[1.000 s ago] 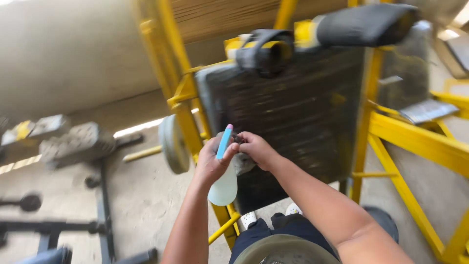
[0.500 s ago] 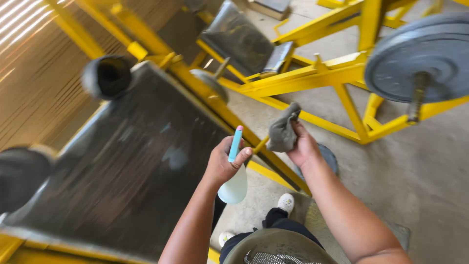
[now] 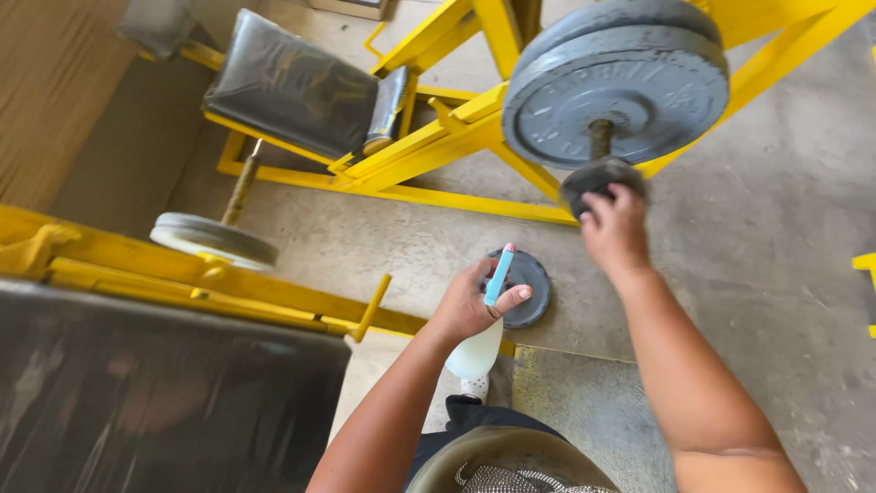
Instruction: Cleaning and sanitizing various pieces of gym equipment using a spray bottle and cloth.
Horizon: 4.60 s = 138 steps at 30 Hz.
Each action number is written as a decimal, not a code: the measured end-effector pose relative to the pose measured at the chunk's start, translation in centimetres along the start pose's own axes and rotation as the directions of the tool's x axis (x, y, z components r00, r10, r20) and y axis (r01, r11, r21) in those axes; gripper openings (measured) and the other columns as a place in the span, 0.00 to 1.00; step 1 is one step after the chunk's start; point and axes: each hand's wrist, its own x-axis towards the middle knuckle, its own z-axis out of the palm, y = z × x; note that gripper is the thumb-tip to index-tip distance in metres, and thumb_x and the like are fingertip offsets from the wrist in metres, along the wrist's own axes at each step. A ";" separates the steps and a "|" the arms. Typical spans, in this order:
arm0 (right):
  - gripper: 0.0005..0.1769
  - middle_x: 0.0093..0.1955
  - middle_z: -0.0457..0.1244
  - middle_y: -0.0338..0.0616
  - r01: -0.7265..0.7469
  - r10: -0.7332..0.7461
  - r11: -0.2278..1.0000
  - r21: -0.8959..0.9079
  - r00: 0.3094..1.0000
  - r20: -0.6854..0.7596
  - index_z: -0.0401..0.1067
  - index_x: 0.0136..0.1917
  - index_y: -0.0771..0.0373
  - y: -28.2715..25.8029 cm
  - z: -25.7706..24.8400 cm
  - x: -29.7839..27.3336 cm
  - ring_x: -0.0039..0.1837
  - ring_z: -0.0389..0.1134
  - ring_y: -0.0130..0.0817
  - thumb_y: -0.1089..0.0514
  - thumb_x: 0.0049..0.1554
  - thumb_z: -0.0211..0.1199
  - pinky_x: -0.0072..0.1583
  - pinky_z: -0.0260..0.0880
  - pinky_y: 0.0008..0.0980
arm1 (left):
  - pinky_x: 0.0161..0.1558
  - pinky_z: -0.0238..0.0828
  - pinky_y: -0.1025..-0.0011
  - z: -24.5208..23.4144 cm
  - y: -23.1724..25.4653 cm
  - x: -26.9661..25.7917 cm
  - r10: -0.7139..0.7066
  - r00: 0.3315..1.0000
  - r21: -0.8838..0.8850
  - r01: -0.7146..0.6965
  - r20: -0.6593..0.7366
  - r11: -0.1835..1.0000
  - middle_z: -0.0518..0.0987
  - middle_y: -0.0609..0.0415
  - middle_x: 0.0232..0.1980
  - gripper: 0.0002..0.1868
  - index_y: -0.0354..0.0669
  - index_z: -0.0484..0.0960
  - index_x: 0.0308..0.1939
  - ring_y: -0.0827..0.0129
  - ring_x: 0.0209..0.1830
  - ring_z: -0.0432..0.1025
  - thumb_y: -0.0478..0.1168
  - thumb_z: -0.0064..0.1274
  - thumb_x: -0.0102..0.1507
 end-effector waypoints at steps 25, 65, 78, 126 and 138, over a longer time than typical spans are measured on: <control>0.28 0.81 0.39 0.80 -0.067 0.031 0.982 0.176 0.979 0.200 0.64 0.74 0.69 -1.1 -0.3 -2.5 0.80 0.46 0.74 0.59 0.63 0.54 0.74 0.57 0.50 | 0.47 0.75 0.69 3.5 -1.2 12.7 -0.017 0.988 0.088 0.003 0.156 0.996 0.82 0.50 0.42 0.39 0.34 0.79 0.56 0.69 0.42 0.75 0.64 0.64 0.56; 0.33 0.52 0.70 0.46 -0.644 0.553 -0.203 0.737 0.546 0.629 0.74 0.62 0.65 6.6 8.1 5.6 0.48 0.72 0.36 0.34 0.66 0.52 0.52 0.74 0.40 | 0.49 0.76 0.66 2.6 -0.5 17.9 0.019 0.980 0.163 -0.052 0.196 0.985 0.83 0.46 0.44 0.38 0.34 0.78 0.55 0.64 0.45 0.79 0.64 0.64 0.57; 0.22 0.51 0.72 0.43 -0.749 0.495 0.547 0.374 0.650 0.577 0.77 0.58 0.60 7.7 -6.9 -0.6 0.55 0.71 0.31 0.43 0.62 0.58 0.60 0.69 0.33 | 0.48 0.74 0.65 5.8 2.8 20.7 0.251 0.967 0.175 -0.254 0.038 0.951 0.82 0.43 0.41 0.34 0.34 0.79 0.51 0.61 0.42 0.77 0.65 0.54 0.64; 0.22 0.74 0.63 0.48 0.255 -0.254 0.966 -0.028 0.930 -0.267 0.74 0.70 0.57 3.4 -5.5 19.0 0.78 0.56 0.51 0.56 0.62 0.61 0.76 0.46 0.56 | 0.63 0.66 0.57 4.5 11.0 26.3 0.421 0.892 0.548 -0.272 -0.165 0.791 0.79 0.35 0.57 0.42 0.36 0.83 0.48 0.46 0.67 0.68 0.74 0.38 0.65; 0.20 0.72 0.62 0.51 0.070 -0.061 0.998 -0.005 0.831 -0.553 0.72 0.70 0.60 4.2 -2.9 17.8 0.76 0.58 0.56 0.54 0.67 0.58 0.75 0.53 0.60 | 0.67 0.65 0.54 5.0 9.8 26.2 0.415 0.902 0.576 -0.278 -0.120 0.769 0.80 0.34 0.59 0.39 0.36 0.82 0.47 0.41 0.77 0.63 0.72 0.43 0.67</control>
